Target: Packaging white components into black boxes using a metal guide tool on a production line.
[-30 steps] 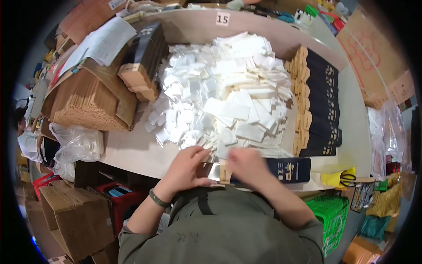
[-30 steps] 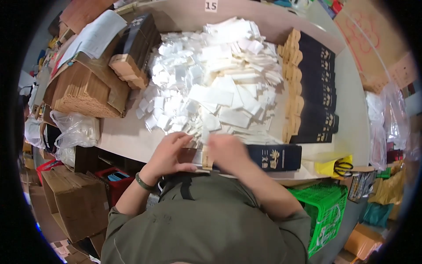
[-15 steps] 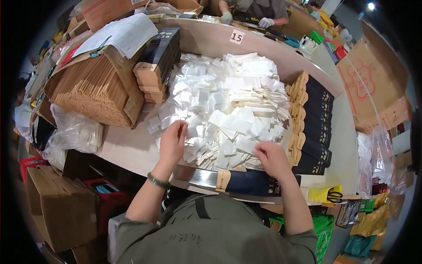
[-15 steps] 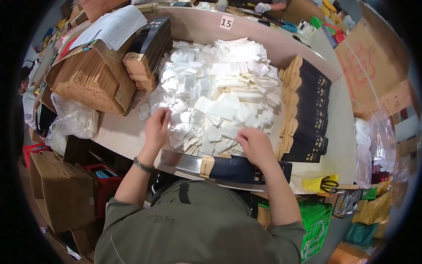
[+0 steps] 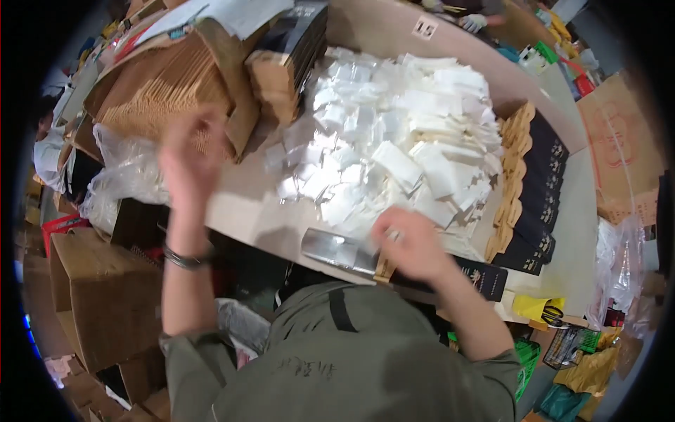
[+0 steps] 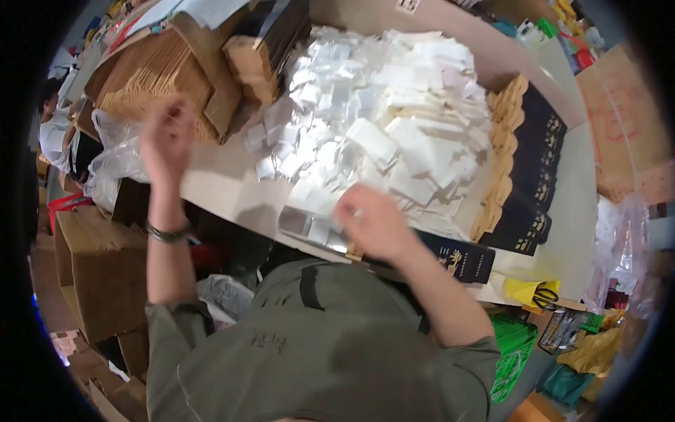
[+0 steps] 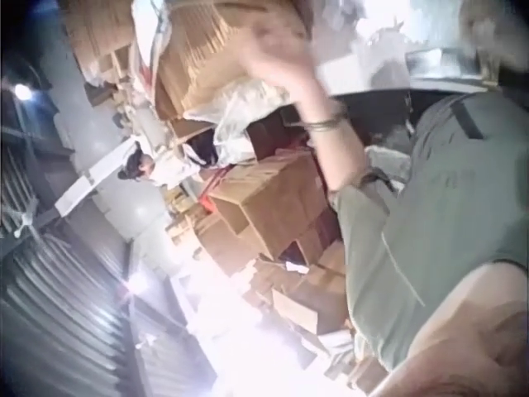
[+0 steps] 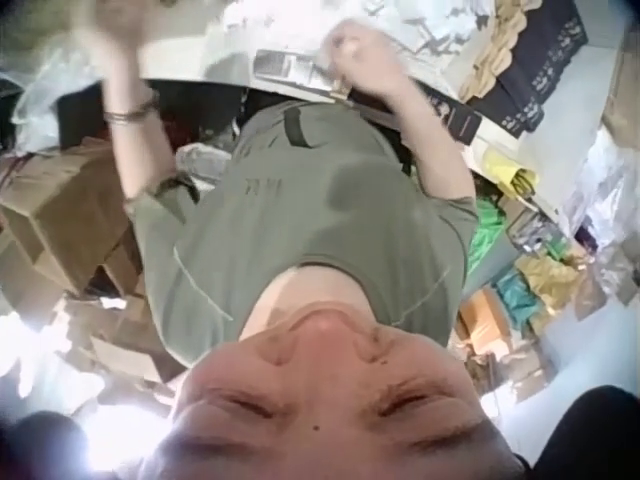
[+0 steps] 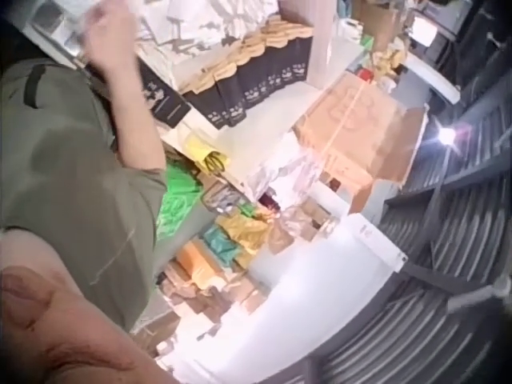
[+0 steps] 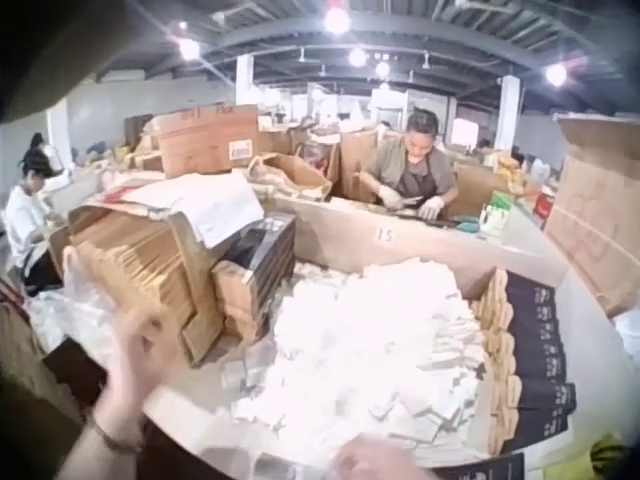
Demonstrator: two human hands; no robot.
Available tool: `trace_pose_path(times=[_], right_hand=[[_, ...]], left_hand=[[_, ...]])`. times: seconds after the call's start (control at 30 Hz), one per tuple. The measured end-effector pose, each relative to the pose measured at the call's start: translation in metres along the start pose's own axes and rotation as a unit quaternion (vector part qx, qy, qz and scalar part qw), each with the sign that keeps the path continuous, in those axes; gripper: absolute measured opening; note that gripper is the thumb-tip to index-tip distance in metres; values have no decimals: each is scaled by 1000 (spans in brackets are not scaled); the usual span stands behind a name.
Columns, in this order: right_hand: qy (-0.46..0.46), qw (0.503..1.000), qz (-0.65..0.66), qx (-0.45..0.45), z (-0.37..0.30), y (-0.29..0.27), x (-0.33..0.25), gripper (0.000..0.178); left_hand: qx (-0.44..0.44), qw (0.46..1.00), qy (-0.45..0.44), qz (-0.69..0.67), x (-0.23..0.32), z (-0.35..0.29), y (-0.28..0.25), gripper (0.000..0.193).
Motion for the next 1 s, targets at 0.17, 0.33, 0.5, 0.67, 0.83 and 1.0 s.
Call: trace_pose_path(times=[0.17, 0.33, 0.5, 0.67, 0.83, 1.0], right_hand=[[-220, 911, -331, -110, -35, 70, 11, 6], [-78, 984, -162, 3, -52, 68, 28, 16], [-116, 967, -222, 35, -56, 78, 32, 25], [-192, 957, -217, 18, -51, 62, 19, 36], [-197, 956, -196, 92, -55, 31, 10, 27], [-162, 964, -179, 114, -80, 12, 21, 25]], left_hand=[[-203, 932, -73, 292, -120, 81, 26, 27], [-183, 965, -44, 181, -66, 91, 39, 16], [-238, 942, 51, 230, -94, 97, 47, 25], [-298, 929, 19, 218, -129, 99, 56, 30], [-95, 986, 25, 133, -110, 108, 21, 33], [-36, 963, -267, 0, -102, -26, -58, 18]])
Point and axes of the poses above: each hand's wrist, its own z-axis towards the middle knuckle, its own y-axis out of the palm, x = y × z, the point moved 2 cm from there along z, towards the middle knuckle, and after that the axes turned 12 degrees about x, right-handed, at the moved point
